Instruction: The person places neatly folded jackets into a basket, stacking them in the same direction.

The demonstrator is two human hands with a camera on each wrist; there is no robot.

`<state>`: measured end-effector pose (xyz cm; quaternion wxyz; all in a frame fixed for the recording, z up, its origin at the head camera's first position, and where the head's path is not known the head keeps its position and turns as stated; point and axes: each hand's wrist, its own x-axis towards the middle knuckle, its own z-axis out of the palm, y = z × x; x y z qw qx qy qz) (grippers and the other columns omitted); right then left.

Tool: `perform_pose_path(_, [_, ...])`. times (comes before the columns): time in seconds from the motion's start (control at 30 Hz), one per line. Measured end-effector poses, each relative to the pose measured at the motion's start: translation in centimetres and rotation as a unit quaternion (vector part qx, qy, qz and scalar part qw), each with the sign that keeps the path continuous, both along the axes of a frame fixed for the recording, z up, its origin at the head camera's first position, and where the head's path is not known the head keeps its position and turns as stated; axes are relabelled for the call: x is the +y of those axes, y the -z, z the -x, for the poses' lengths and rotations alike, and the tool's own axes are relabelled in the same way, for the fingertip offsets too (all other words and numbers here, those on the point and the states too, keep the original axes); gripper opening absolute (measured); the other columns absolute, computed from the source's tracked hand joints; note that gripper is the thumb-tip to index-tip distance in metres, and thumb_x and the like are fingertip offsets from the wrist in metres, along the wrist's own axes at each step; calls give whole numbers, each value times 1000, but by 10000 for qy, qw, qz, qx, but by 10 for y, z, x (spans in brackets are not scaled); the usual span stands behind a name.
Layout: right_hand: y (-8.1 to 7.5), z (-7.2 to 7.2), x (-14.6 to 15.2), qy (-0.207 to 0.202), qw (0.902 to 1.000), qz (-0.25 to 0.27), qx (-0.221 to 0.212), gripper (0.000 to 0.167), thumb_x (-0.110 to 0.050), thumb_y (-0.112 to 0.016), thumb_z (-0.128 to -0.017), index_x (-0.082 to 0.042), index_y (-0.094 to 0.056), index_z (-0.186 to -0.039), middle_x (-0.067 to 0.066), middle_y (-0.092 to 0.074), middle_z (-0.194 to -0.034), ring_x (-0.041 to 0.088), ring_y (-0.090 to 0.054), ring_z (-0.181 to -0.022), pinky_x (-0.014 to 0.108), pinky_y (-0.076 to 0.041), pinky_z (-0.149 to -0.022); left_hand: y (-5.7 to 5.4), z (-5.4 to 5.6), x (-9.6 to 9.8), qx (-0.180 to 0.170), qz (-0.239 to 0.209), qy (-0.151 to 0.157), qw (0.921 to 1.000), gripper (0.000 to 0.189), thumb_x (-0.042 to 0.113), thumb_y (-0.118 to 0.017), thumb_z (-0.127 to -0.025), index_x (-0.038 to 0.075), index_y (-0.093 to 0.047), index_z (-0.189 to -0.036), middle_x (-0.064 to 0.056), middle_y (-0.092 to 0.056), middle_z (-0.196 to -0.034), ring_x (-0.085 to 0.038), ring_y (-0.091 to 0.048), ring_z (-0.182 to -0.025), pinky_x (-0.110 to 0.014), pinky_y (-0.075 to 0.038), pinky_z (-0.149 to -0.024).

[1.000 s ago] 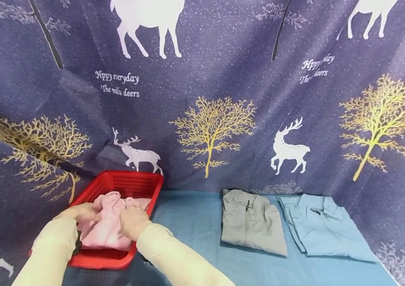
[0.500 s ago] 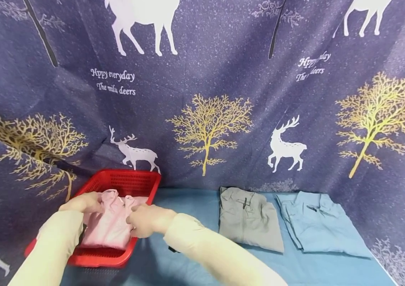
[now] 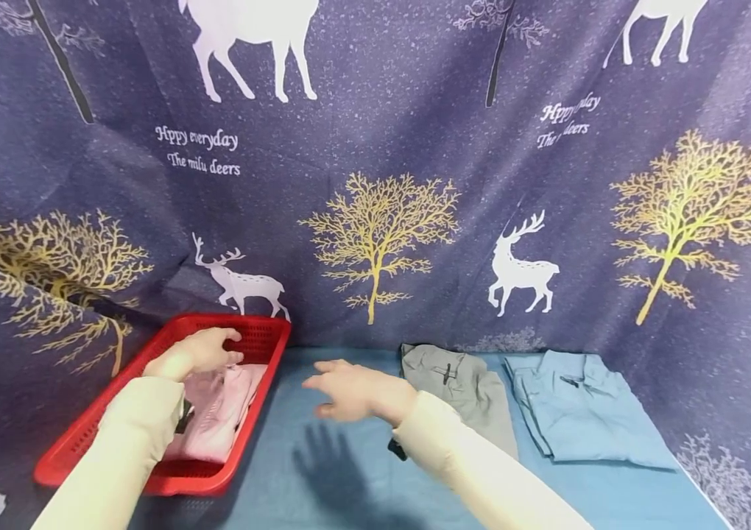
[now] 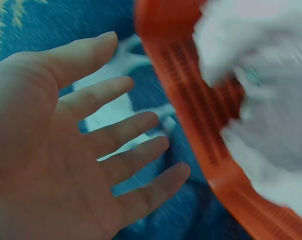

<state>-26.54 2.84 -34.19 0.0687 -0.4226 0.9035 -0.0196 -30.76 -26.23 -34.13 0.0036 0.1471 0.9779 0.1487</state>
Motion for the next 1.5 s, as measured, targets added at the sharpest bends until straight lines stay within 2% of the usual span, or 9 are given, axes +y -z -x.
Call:
perform_pose_path(0.2, [5, 1, 52, 410, 9946, 858, -420, 48, -27, -60, -98, -13, -50, -144, 12, -38, -152, 27, -29, -143, 42, -30, -112, 5, 4, 41, 403, -313, 531, 9973, 44, 21, -68, -88, -6, -61, -121, -26, -62, -115, -44, -58, -107, -56, -44, -93])
perform_pose_path(0.33, [10, -1, 84, 637, 9844, 1578, -457, 48, -24, -62, -97, -7, -51, -141, 21, -38, -150, 37, -34, -138, 49, -31, -110, 10, 1, 69, 331, -491, 584, 9965, 45, 25, -67, -90, -1, -60, -126, -25, -59, -121, -42, -56, -112, -55, -43, -94])
perform_pose_path(0.43, [16, -2, 106, 987, 9736, 2030, -342, 49, -24, -63, -96, -5, -52, -140, 25, -38, -149, 40, -36, -137, 53, -30, -109, 18, 1, 88, 306, -636, 649, 9954, 44, 25, -67, -91, 2, -60, -128, -24, -58, -124, -42, -55, -114, -55, -43, -95])
perform_pose_path(0.63, [38, -5, 151, 1674, 9422, 2900, 137, 50, -20, -64, -95, -3, -52, -140, 25, -42, -146, 42, -39, -134, 56, -32, -107, 38, 6, 124, 467, -974, 980, 9893, 42, 21, -66, -92, 2, -60, -129, -22, -60, -124, -39, -54, -118, -50, -41, -100])
perform_pose_path(0.83, [69, 1, 191, 2432, 9034, 3493, 514, 56, -15, -65, -94, -7, -45, -146, 25, -41, -147, 44, -34, -136, 62, -29, -106, 68, 12, 161, 203, -1578, 989, 9823, 48, 24, -63, -95, 4, -54, -137, -18, -55, -134, -35, -50, -126, -49, -37, -104])
perform_pose_path(1.03, [101, 14, 222, 3197, 8622, 3830, 880, 55, -14, -61, -96, -4, -42, -146, 33, -34, -147, 50, -30, -135, 65, -25, -106, 103, 24, 192, -35, -2268, 863, 9701, 61, 32, -58, -99, 9, -36, -151, -20, -36, -150, -35, -36, -137, -51, -32, -108])
perform_pose_path(1.17, [120, 19, 237, 3705, 8364, 3957, 807, 53, -17, -58, -98, -3, -42, -146, 36, -26, -149, 52, -26, -137, 66, -21, -107, 122, 32, 208, -254, -2614, 759, 9619, 65, 38, -55, -100, 15, -30, -155, -18, -29, -154, -35, -31, -140, -52, -31, -109])
perform_pose_path(1.33, [137, 23, 247, 4030, 8226, 3973, 559, 53, -16, -56, -99, -2, -38, -148, 36, -25, -150, 51, -21, -139, 66, -18, -108, 140, 35, 225, -434, -3060, 675, 9487, 67, 37, -56, -100, 15, -27, -156, -21, -28, -154, -38, -32, -139, -55, -31, -107])
perform_pose_path(1.5, [150, 22, 251, 4234, 8142, 3949, 441, 54, -18, -55, -100, 0, -37, -147, 35, -27, -149, 51, -23, -138, 63, -19, -109, 154, 33, 245, -673, -3656, 494, 9270, 70, 29, -58, -99, 13, -21, -157, -26, -29, -150, -41, -43, -128, -54, -40, -100])
